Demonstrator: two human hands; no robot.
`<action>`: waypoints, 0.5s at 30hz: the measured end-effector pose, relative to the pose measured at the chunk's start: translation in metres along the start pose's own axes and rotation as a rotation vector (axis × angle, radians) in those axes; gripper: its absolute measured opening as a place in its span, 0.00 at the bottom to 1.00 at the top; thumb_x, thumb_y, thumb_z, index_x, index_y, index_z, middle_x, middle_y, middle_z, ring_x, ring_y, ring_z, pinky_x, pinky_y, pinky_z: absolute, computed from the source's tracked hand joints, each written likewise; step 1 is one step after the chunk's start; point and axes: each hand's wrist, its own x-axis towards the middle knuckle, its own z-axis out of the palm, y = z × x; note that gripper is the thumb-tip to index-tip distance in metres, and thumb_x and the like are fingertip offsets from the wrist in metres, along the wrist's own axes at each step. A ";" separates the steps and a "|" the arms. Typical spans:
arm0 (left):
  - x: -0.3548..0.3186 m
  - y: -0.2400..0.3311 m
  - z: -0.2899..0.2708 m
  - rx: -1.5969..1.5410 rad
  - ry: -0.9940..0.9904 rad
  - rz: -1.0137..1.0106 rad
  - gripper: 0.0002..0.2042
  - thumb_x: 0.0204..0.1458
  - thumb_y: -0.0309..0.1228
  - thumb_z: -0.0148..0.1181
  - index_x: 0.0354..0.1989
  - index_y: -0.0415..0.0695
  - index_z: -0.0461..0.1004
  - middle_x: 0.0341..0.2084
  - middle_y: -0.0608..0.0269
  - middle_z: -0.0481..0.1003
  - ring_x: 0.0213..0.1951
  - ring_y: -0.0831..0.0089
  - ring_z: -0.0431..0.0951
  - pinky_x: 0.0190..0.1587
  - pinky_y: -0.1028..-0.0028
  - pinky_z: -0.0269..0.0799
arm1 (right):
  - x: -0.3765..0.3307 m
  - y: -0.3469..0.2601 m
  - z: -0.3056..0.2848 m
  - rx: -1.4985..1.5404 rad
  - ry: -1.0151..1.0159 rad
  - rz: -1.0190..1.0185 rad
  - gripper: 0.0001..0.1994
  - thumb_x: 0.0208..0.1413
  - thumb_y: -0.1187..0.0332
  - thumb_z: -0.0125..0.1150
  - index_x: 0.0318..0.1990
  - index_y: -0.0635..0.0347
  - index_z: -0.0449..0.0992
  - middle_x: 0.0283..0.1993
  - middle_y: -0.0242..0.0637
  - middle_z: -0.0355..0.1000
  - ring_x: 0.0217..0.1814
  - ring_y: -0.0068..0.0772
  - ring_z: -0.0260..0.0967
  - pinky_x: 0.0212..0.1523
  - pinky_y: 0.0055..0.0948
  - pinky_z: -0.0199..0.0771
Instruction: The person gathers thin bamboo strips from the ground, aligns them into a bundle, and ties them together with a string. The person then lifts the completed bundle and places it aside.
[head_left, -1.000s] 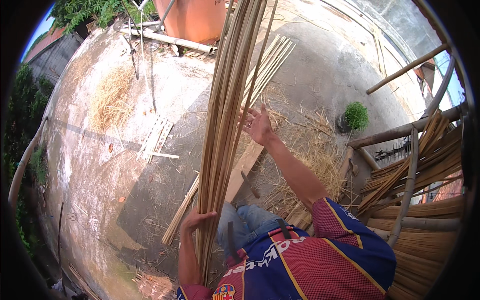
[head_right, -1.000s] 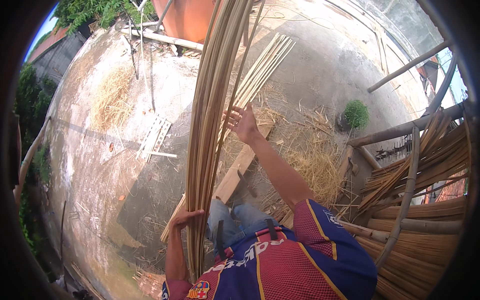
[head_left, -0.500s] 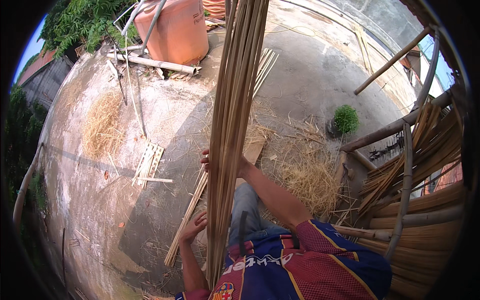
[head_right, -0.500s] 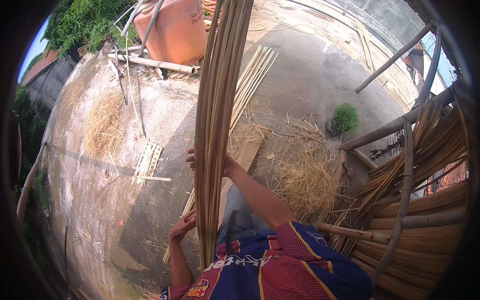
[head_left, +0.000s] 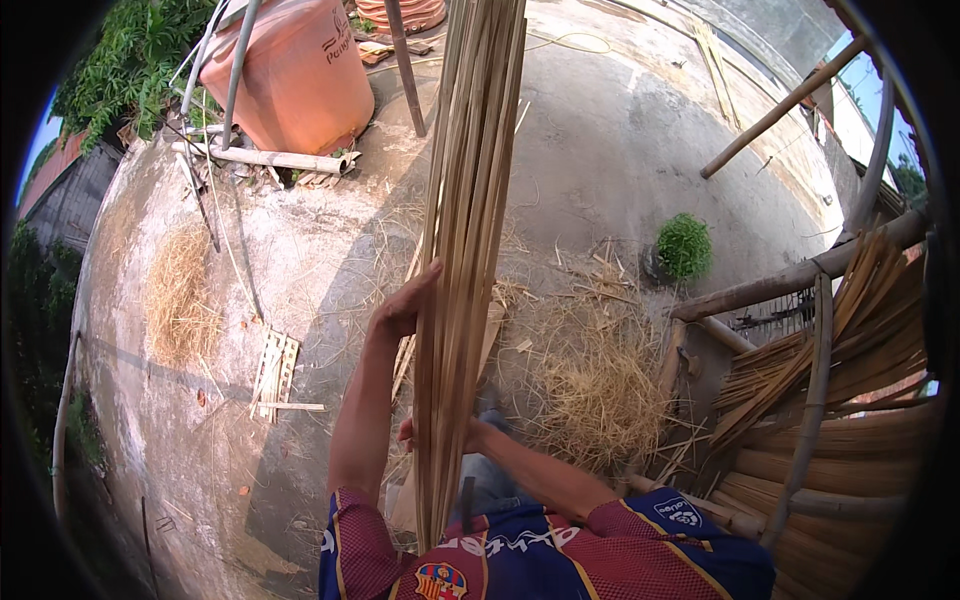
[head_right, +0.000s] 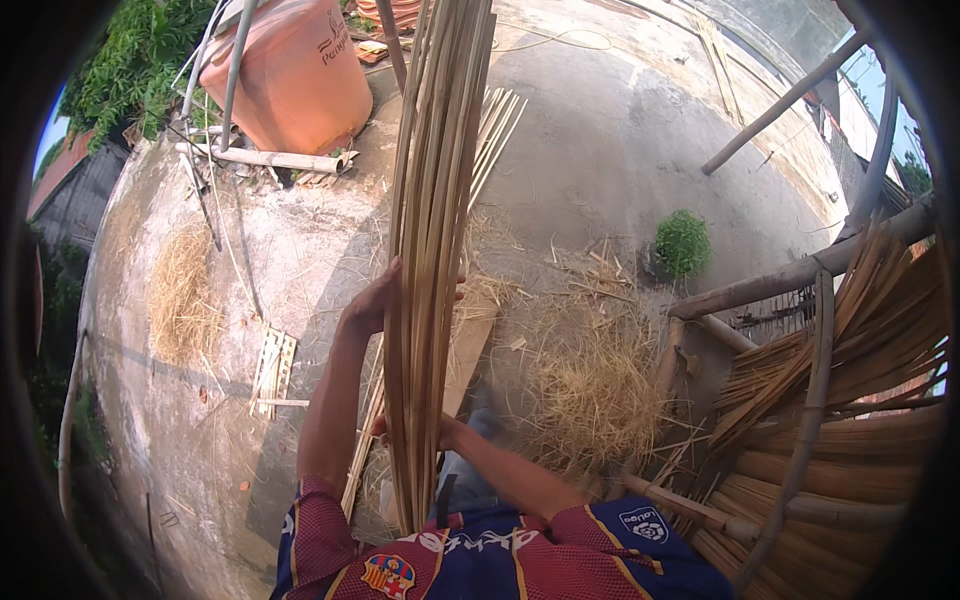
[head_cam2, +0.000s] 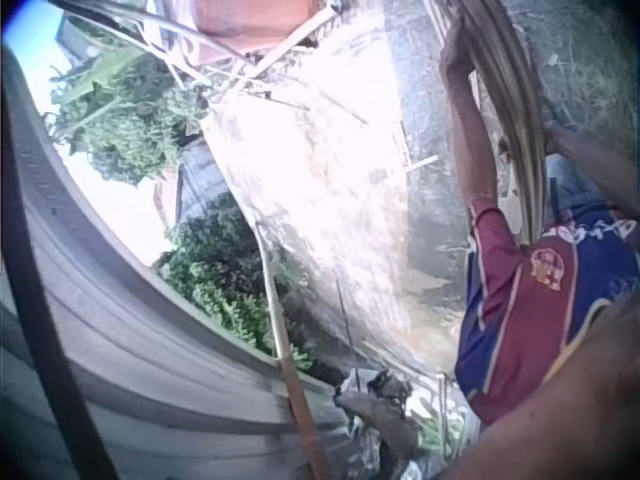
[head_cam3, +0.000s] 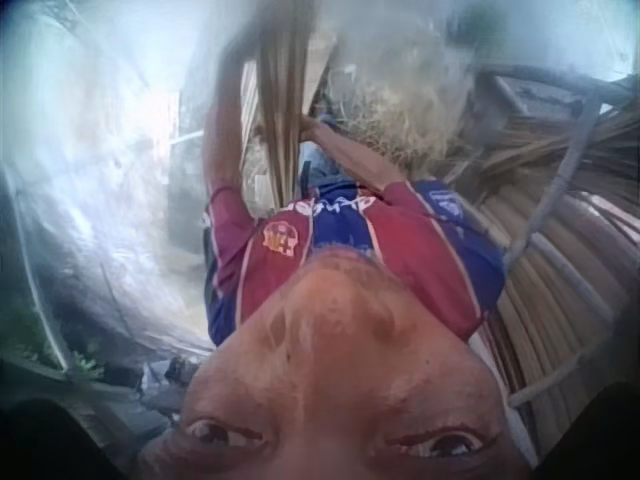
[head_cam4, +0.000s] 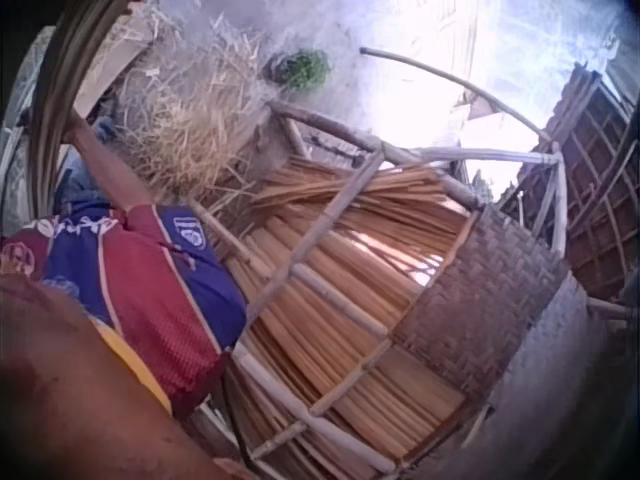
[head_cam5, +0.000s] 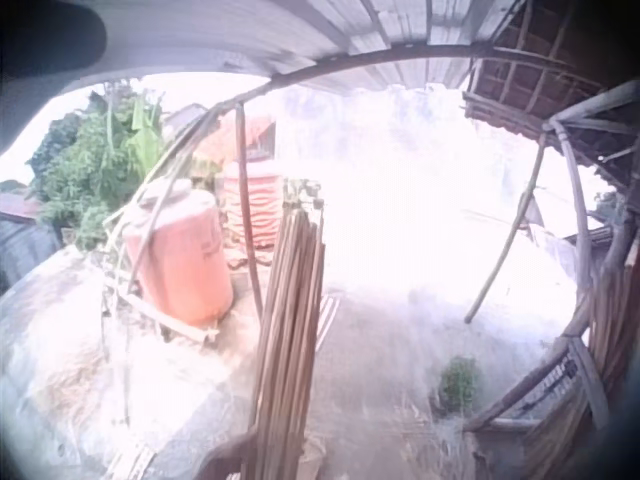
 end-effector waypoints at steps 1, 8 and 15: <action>0.021 -0.001 0.004 -0.129 -0.133 -0.064 0.45 0.59 0.61 0.55 0.75 0.42 0.50 0.62 0.42 0.70 0.60 0.49 0.75 0.63 0.54 0.71 | -0.004 -0.006 -0.002 -0.016 0.019 -0.014 0.25 0.68 0.54 0.55 0.63 0.66 0.71 0.60 0.44 0.73 0.60 0.37 0.73 0.62 0.34 0.76; 0.019 -0.014 0.035 0.059 0.012 -0.130 0.35 0.57 0.44 0.66 0.68 0.39 0.61 0.43 0.48 0.79 0.45 0.54 0.83 0.50 0.56 0.81 | -0.051 -0.037 -0.010 -0.087 0.811 -0.026 0.25 0.69 0.46 0.47 0.46 0.62 0.78 0.52 0.42 0.77 0.50 0.31 0.76 0.50 0.29 0.79; 0.031 -0.050 0.045 0.109 0.177 -0.232 0.32 0.55 0.42 0.70 0.63 0.35 0.67 0.41 0.51 0.81 0.45 0.60 0.84 0.51 0.61 0.80 | -0.093 -0.354 0.033 -0.787 1.201 -0.883 0.22 0.71 0.52 0.45 0.43 0.60 0.80 0.43 0.35 0.79 0.45 0.28 0.75 0.48 0.30 0.74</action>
